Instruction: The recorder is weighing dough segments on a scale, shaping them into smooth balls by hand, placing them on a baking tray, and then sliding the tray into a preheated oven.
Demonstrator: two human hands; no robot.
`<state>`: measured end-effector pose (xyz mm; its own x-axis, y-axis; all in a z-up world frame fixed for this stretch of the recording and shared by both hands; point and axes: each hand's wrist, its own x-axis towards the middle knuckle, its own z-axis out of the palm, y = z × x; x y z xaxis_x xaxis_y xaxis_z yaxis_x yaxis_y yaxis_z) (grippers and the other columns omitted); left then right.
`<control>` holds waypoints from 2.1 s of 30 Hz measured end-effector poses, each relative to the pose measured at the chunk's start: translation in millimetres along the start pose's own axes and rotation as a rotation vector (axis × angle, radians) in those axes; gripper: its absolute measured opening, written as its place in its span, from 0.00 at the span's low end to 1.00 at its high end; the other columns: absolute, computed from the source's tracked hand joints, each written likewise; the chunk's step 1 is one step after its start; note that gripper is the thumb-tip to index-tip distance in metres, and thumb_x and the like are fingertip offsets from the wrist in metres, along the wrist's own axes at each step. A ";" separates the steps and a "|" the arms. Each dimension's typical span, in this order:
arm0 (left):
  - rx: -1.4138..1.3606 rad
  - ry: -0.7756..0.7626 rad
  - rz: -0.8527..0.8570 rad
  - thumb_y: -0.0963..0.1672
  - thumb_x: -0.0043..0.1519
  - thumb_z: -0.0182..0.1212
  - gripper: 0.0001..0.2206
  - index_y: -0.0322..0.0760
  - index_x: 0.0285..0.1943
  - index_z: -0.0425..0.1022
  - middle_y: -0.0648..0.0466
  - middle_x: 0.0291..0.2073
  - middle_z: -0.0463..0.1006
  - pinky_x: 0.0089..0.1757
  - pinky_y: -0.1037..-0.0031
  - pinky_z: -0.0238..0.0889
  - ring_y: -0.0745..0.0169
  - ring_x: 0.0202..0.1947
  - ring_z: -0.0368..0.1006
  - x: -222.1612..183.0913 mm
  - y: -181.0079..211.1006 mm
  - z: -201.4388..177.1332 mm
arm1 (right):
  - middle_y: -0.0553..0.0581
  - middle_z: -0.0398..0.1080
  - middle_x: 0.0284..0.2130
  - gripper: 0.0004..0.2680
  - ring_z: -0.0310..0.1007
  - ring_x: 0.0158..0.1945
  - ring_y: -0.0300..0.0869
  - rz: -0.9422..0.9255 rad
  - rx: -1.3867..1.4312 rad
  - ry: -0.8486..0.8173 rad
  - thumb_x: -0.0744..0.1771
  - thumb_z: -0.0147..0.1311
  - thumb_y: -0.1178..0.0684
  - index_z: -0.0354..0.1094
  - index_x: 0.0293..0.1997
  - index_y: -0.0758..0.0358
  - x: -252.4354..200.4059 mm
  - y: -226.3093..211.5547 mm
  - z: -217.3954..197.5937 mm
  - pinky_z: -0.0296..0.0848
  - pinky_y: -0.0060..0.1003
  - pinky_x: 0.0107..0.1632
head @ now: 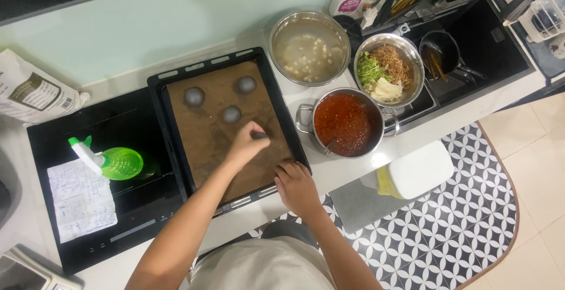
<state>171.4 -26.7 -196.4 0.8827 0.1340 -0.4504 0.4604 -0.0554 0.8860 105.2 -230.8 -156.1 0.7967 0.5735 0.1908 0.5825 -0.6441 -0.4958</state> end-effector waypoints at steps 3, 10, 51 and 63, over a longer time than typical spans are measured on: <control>0.127 0.018 0.365 0.39 0.50 0.64 0.13 0.33 0.43 0.69 0.41 0.37 0.72 0.39 0.62 0.63 0.45 0.38 0.71 -58.2 40.3 -0.3 | 0.61 0.70 0.57 0.15 0.67 0.61 0.52 0.310 0.606 0.019 0.69 0.50 0.48 0.69 0.57 0.68 -2.4 23.0 36.7 0.63 0.46 0.65; 0.752 0.214 0.990 0.43 0.43 0.69 0.25 0.29 0.51 0.73 0.40 0.45 0.72 0.48 0.51 0.62 0.37 0.47 0.67 -174.5 114.1 6.0 | 0.69 0.48 0.75 0.34 0.46 0.78 0.56 0.234 2.521 -0.264 0.71 0.24 0.26 0.42 0.77 0.70 71.6 -82.3 -41.5 0.49 0.55 0.76; 0.643 0.513 1.106 0.40 0.48 0.68 0.11 0.30 0.37 0.72 0.44 0.45 0.73 0.49 0.55 0.66 0.38 0.48 0.71 -205.0 93.0 -37.7 | 0.75 0.36 0.77 0.43 0.35 0.82 0.56 0.205 2.266 -0.615 0.67 0.26 0.19 0.34 0.78 0.78 76.4 -156.3 -48.9 0.39 0.48 0.77; 0.649 0.389 1.246 0.41 0.48 0.67 0.15 0.29 0.41 0.71 0.41 0.46 0.72 0.50 0.53 0.64 0.38 0.48 0.71 -225.5 104.6 -42.4 | 0.75 0.42 0.76 0.43 0.40 0.80 0.56 0.246 2.345 -0.614 0.66 0.25 0.18 0.40 0.77 0.78 93.1 -154.4 -52.5 0.42 0.49 0.78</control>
<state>16.5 -20.8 2.5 0.7012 -0.0858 0.7078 -0.5148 -0.7477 0.4194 97.9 -104.6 -17.3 0.4282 0.9015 0.0620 -0.8645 0.4287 -0.2623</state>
